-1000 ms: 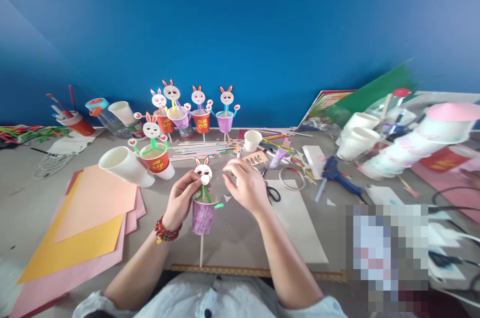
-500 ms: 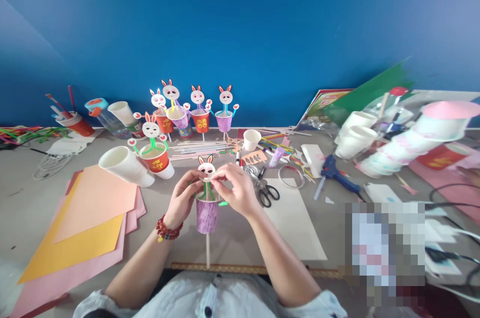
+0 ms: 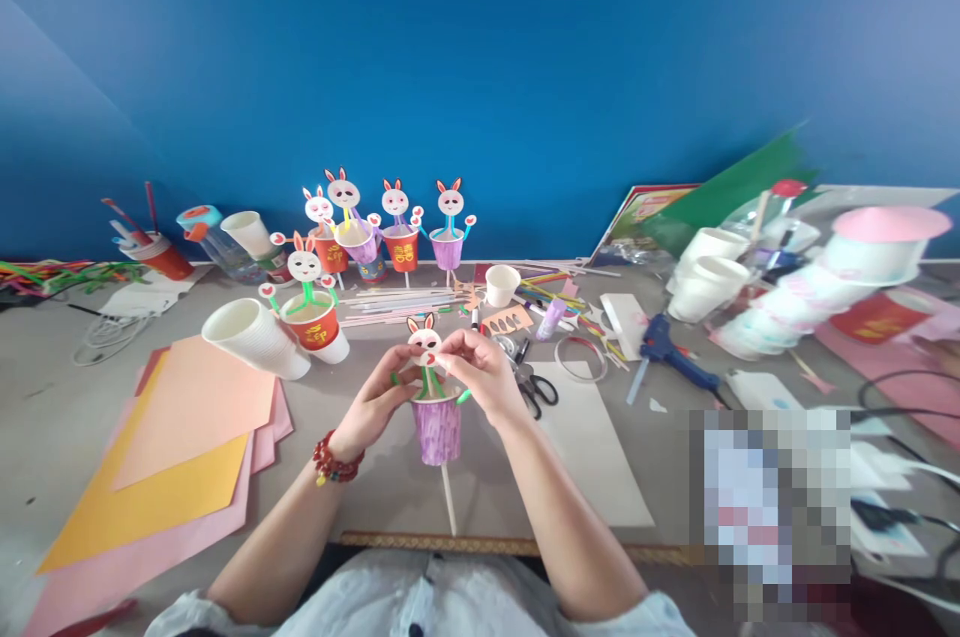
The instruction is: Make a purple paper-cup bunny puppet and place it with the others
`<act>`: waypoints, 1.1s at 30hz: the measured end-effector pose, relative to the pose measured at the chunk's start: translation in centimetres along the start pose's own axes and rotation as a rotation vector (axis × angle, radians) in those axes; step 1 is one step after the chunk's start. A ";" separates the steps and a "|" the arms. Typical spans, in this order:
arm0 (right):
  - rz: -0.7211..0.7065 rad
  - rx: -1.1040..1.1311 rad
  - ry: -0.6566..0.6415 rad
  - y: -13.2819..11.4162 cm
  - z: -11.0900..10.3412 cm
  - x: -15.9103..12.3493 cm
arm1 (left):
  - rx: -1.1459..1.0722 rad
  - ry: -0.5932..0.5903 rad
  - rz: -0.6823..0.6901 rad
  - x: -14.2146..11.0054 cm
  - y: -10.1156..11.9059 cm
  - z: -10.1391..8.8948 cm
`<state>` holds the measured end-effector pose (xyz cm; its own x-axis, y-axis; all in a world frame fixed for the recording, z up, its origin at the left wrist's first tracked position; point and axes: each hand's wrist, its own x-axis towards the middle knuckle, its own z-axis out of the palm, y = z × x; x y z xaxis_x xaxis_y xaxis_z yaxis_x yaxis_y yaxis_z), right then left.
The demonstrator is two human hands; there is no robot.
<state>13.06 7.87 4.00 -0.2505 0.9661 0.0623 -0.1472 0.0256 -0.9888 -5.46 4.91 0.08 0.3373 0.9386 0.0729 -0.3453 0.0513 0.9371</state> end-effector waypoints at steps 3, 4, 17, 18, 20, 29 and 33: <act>0.040 0.094 0.043 0.3 0.5 0.0 | 0.066 0.078 0.048 0.0 0.1 0.1; 0.060 0.122 0.047 0.4 0.6 0.1 | 0.096 0.114 0.077 0.0 0.2 0.2; 0.125 0.009 -0.071 0.8 0.4 0.5 | 0.191 0.294 0.155 -0.1 0.3 1.2; 0.119 -0.021 -0.084 0.7 0.3 0.4 | 0.195 0.293 0.150 -0.1 0.4 1.1; 0.082 -0.104 -0.102 0.2 0.1 0.3 | 0.206 0.286 0.134 0.0 0.5 1.0; -0.142 -0.478 -0.125 -1.5 0.2 0.1 | 0.313 0.218 0.115 0.0 1.1 0.9; -0.035 -0.317 -0.088 -0.8 0.0 0.4 | 0.172 0.168 0.126 -0.1 0.7 0.7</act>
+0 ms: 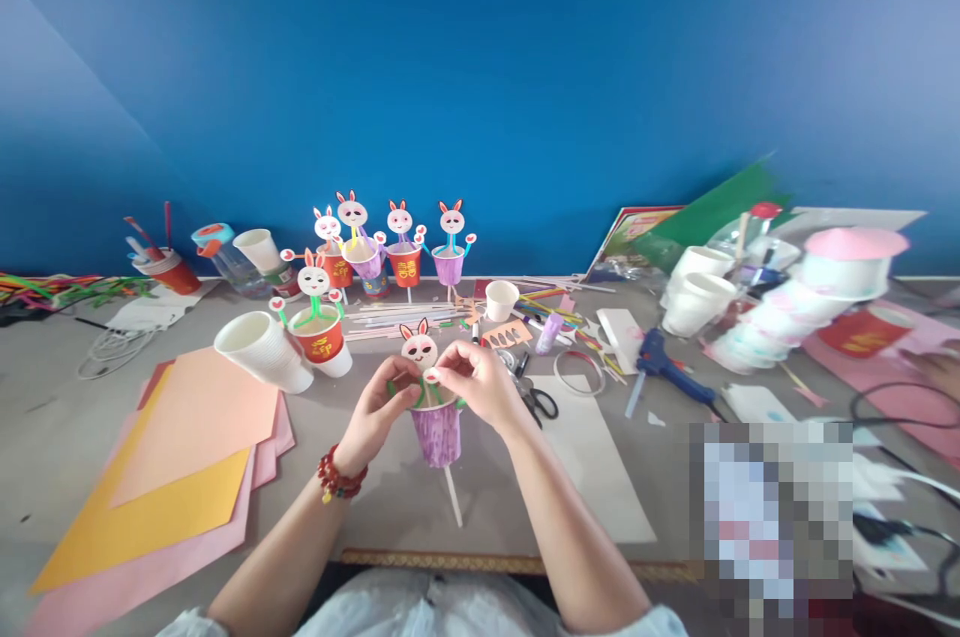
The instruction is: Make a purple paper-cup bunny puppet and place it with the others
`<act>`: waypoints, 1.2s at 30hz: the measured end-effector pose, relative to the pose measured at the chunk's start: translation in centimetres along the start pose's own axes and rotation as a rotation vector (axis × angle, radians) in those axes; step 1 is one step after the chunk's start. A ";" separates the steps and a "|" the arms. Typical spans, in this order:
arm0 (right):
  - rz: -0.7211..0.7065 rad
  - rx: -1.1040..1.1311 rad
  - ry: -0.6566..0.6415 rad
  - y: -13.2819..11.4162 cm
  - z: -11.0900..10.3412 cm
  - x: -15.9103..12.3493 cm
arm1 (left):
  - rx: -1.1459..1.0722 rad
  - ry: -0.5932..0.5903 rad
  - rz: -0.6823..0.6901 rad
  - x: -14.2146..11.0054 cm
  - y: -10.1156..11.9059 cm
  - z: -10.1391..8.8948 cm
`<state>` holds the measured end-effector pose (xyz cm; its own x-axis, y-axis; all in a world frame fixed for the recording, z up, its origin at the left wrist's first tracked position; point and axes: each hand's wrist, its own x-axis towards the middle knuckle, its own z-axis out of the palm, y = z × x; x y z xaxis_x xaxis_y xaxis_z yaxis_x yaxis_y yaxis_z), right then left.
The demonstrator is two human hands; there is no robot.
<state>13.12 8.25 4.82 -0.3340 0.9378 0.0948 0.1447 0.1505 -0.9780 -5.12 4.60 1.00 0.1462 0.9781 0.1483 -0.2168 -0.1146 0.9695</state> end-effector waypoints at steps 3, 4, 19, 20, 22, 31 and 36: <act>0.051 0.175 0.033 0.5 -0.2 0.1 | -0.201 -0.049 -0.006 0.0 -0.3 -0.1; 0.065 0.219 0.042 0.7 -0.2 0.1 | -0.253 -0.051 -0.002 0.0 -0.3 -0.1; 0.111 0.399 0.119 0.9 -0.7 0.0 | -0.326 0.067 -0.065 -0.1 -1.0 0.7; 0.096 0.385 0.109 0.9 -0.9 0.0 | -0.307 0.071 -0.059 -0.2 -1.1 0.8; 0.052 0.322 0.096 0.6 -1.2 -0.2 | -0.249 0.090 -0.055 -0.2 -1.0 0.8; -0.366 -0.312 0.116 -2.8 0.4 -0.5 | -0.254 0.126 -0.090 -0.4 -1.8 0.9; -0.471 -0.516 0.200 -3.1 1.9 0.3 | -0.345 0.181 -0.110 -0.4 -1.9 0.9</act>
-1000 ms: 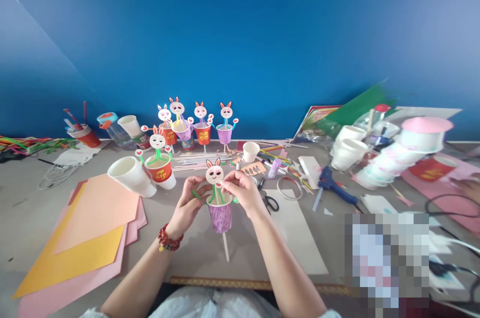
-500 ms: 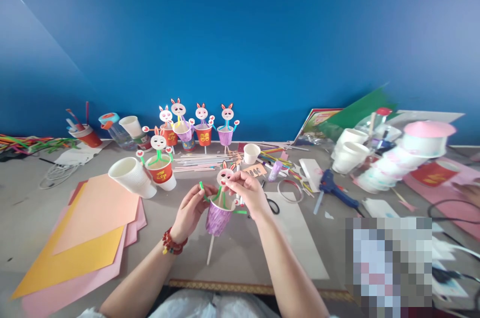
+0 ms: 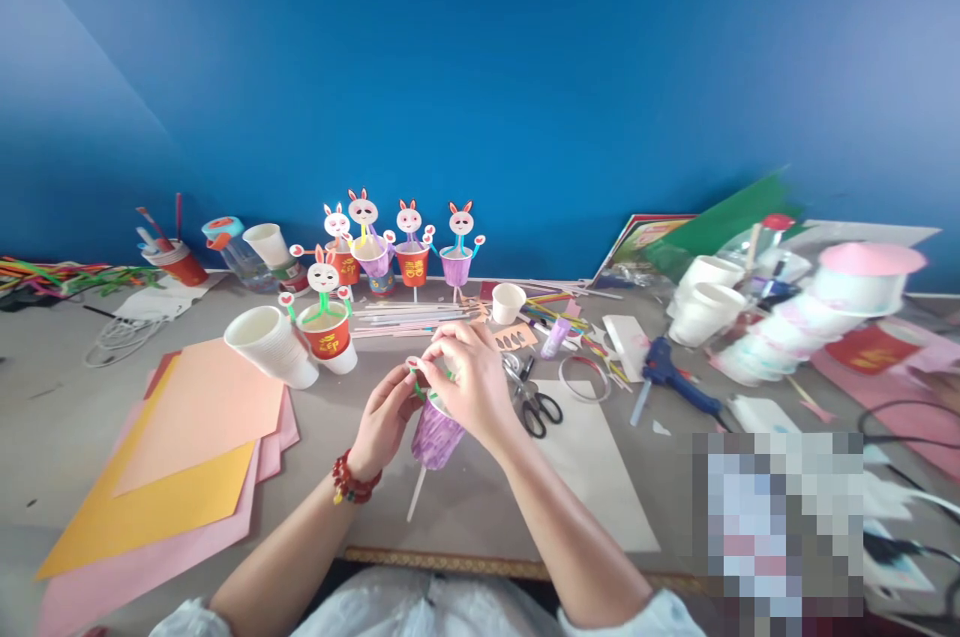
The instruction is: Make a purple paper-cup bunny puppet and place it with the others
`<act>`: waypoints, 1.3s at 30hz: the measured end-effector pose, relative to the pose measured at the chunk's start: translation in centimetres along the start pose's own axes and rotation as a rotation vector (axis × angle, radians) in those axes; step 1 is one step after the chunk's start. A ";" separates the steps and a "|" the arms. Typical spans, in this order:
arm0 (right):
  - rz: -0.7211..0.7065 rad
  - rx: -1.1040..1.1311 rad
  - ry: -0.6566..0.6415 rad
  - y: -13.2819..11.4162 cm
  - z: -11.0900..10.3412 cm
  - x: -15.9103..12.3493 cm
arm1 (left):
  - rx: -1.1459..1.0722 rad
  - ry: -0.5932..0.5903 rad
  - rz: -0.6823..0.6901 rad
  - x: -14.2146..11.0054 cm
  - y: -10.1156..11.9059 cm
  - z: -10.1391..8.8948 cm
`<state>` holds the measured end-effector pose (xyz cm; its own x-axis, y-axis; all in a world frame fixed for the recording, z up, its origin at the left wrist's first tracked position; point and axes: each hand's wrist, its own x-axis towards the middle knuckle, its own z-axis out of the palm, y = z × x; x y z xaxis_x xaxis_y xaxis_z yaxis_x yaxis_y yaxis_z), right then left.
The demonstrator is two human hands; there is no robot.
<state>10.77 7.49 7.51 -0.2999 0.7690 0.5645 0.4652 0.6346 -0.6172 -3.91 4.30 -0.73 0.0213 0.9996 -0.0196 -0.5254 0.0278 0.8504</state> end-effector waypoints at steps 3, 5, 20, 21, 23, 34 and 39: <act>-0.012 -0.022 0.008 0.2 0.6 0.0 | -0.038 0.018 -0.005 0.0 0.1 -0.1; -0.006 -0.025 -0.001 0.4 0.7 -0.1 | -0.049 0.024 -0.008 0.0 0.1 -0.1; 0.089 0.075 -0.033 1.2 0.8 0.2 | -0.014 -0.049 0.005 -0.1 0.6 0.2; 0.091 0.081 -0.026 1.2 0.8 0.2 | -0.009 -0.052 0.007 -0.1 0.7 0.2; 0.092 0.087 -0.014 1.3 0.8 0.2 | 0.002 -0.057 0.008 -0.2 0.7 0.3; 0.078 0.044 -0.044 1.4 1.3 0.0 | -0.033 -0.007 0.003 -0.1 0.4 0.1; 0.073 0.026 -0.038 1.6 1.4 0.0 | -0.023 0.016 -0.001 -0.1 0.4 0.0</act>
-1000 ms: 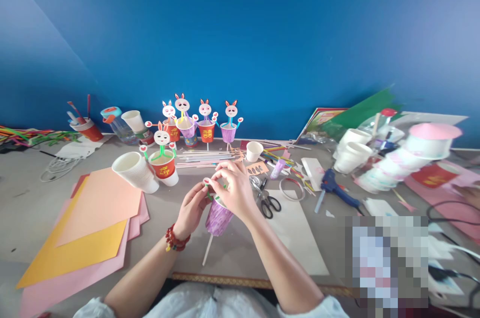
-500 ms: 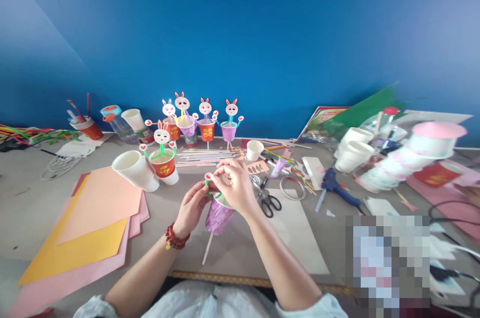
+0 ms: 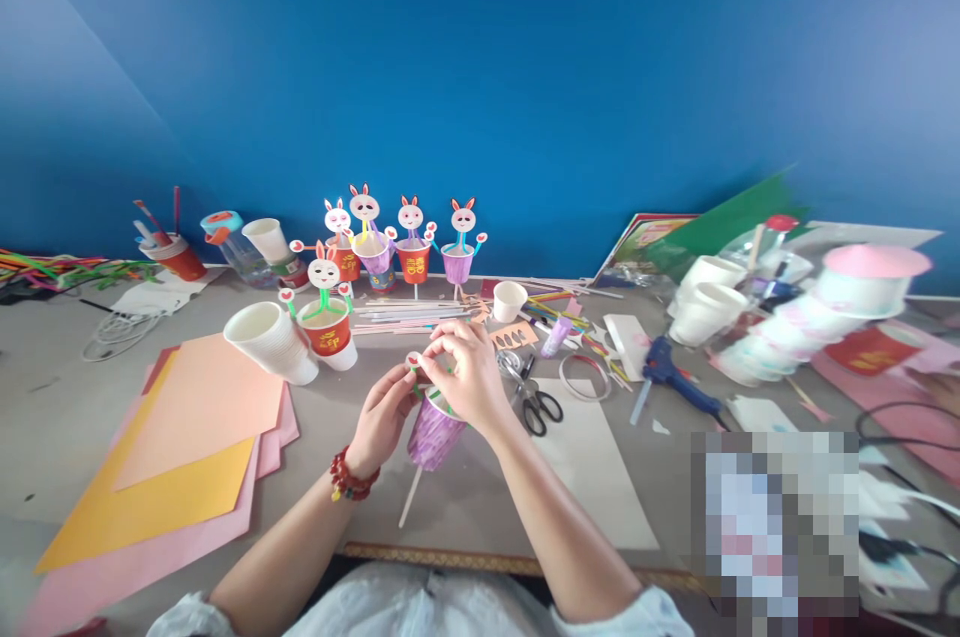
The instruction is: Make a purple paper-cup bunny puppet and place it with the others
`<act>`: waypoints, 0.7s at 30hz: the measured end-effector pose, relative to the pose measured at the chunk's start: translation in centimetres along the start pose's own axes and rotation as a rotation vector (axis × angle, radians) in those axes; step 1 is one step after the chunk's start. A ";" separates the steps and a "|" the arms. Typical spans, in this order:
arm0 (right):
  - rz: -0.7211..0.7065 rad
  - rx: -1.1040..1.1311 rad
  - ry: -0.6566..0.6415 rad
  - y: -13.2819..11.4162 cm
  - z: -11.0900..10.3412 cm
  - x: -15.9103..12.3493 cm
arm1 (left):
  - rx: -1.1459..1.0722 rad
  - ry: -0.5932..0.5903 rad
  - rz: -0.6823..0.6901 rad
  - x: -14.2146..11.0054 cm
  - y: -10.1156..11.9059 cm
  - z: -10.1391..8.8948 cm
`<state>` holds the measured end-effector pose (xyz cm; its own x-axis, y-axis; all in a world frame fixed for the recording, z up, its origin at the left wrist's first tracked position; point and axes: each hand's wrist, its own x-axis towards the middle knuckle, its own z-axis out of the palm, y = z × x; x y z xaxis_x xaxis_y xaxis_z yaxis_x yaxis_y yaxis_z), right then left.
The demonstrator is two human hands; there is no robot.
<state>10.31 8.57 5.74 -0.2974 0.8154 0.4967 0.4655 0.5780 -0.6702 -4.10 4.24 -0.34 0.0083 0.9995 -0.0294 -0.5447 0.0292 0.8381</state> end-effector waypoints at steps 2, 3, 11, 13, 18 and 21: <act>-0.009 -0.009 0.004 0.0 0.1 0.0 | -0.001 -0.006 0.001 0.0 0.0 0.0; -0.012 -0.013 0.006 0.1 0.1 0.0 | -0.004 -0.009 0.002 0.0 -0.1 0.0; -0.030 -0.072 0.028 -0.2 0.2 -0.1 | -0.022 -0.018 -0.002 0.0 -0.3 -0.2; -0.047 -0.102 0.042 -0.4 0.2 -0.1 | -0.028 -0.012 -0.001 0.1 -0.3 -0.2; -0.077 -0.187 0.075 -0.8 0.3 -0.2 | -0.017 -0.007 0.001 0.1 -0.3 -0.2; -0.089 -0.209 0.056 -0.7 0.4 -0.2 | -0.004 -0.022 0.011 0.1 -0.4 -0.2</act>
<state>9.72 7.99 5.94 -0.3010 0.7553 0.5822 0.6036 0.6235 -0.4968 -4.11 4.35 -0.78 0.0208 0.9998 -0.0081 -0.5481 0.0181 0.8362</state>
